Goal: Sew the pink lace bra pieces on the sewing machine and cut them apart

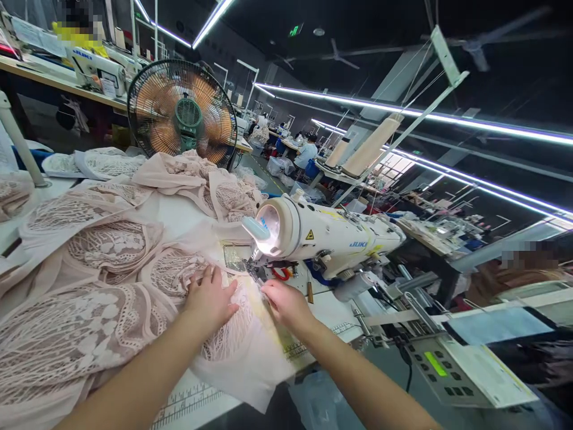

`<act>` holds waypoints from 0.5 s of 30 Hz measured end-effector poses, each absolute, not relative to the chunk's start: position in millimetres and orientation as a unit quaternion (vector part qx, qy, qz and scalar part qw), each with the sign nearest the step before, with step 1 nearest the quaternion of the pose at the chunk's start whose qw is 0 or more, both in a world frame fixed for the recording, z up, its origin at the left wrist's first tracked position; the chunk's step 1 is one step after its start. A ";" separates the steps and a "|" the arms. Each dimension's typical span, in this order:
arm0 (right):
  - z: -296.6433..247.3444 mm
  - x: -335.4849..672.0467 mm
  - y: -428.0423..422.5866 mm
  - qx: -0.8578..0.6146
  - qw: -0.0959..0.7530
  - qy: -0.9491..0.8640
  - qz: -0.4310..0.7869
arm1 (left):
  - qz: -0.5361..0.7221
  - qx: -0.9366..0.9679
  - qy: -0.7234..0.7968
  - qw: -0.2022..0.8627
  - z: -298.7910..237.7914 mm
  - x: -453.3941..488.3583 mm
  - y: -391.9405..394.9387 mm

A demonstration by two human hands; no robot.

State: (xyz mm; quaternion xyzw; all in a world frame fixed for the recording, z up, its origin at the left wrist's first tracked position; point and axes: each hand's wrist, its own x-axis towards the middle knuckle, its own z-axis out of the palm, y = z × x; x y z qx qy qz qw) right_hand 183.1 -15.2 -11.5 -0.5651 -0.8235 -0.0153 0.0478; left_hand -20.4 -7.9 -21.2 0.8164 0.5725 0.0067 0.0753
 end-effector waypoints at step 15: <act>-28.5 160.5 -1.0 -0.571 0.125 -0.811 -0.039 | 0.028 0.888 0.460 0.008 -22.8 -13.5 -10.7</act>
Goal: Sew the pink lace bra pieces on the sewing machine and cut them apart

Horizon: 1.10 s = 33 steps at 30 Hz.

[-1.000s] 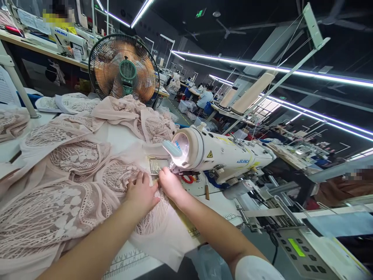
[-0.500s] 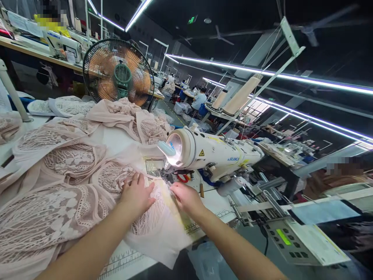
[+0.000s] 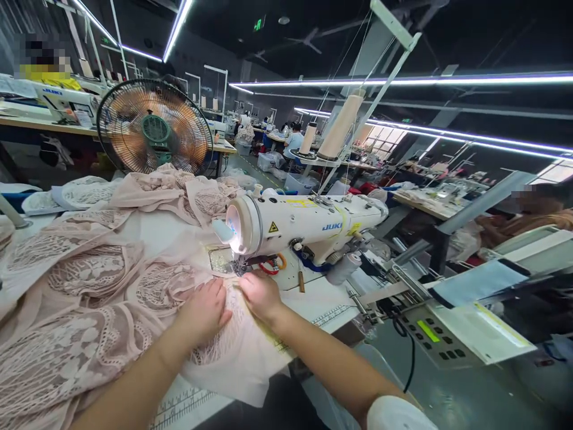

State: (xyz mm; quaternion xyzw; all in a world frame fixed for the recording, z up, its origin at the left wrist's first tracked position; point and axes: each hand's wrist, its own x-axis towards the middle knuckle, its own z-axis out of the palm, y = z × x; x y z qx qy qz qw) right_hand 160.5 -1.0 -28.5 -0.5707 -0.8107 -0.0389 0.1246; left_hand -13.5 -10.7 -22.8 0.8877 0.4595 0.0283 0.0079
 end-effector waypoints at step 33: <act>-37.1 145.8 11.9 -0.589 0.069 -0.802 -0.077 | 0.023 0.880 0.464 0.103 -17.1 -19.9 -0.7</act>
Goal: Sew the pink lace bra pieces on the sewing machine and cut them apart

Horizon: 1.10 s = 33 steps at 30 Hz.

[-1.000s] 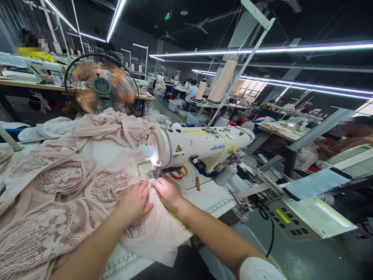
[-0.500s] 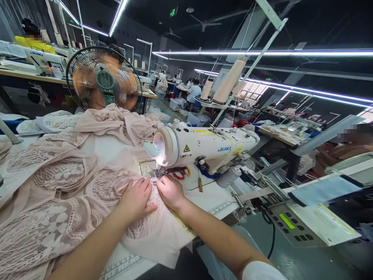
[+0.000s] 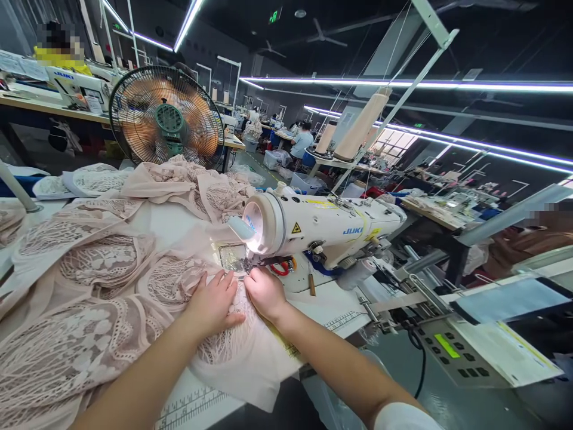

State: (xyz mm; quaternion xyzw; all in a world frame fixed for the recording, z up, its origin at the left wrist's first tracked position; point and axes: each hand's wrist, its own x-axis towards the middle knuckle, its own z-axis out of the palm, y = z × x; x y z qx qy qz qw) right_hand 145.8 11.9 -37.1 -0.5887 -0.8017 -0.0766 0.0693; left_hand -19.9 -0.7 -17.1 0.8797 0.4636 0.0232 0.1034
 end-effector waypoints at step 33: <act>-21.2 147.6 11.1 -0.601 0.109 -0.792 -0.009 | 0.046 0.894 0.435 0.096 -23.8 -19.9 0.5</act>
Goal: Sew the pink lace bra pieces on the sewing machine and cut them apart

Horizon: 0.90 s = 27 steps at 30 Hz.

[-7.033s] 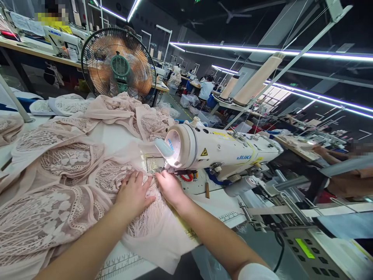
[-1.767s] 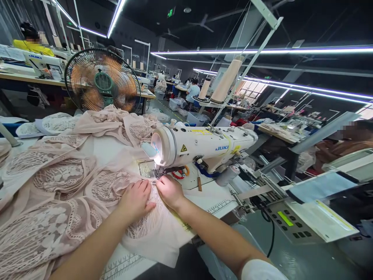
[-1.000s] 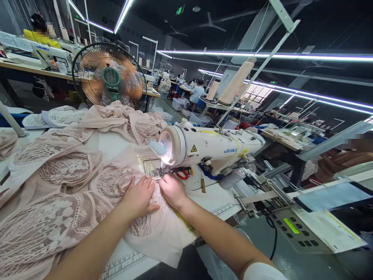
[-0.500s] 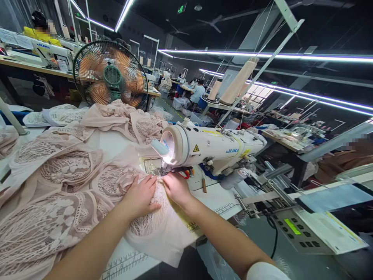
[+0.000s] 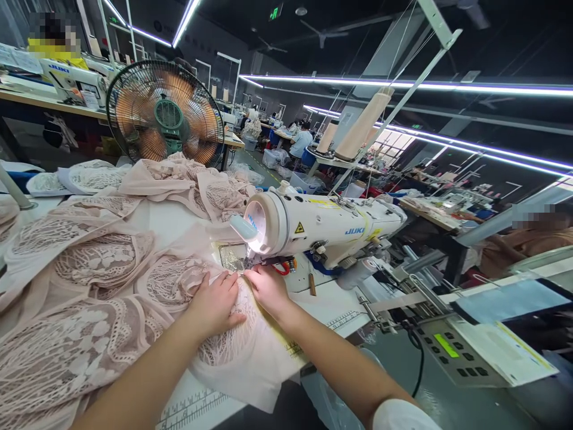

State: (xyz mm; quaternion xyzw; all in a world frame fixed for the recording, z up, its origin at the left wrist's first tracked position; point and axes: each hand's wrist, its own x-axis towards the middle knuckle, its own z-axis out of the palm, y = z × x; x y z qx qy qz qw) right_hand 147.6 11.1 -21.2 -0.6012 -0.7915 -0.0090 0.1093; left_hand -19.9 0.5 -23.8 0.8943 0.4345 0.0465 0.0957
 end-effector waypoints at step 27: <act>-34.4 155.2 14.9 -0.588 0.181 -0.788 0.013 | 0.029 0.892 0.440 0.098 -24.2 -19.1 2.4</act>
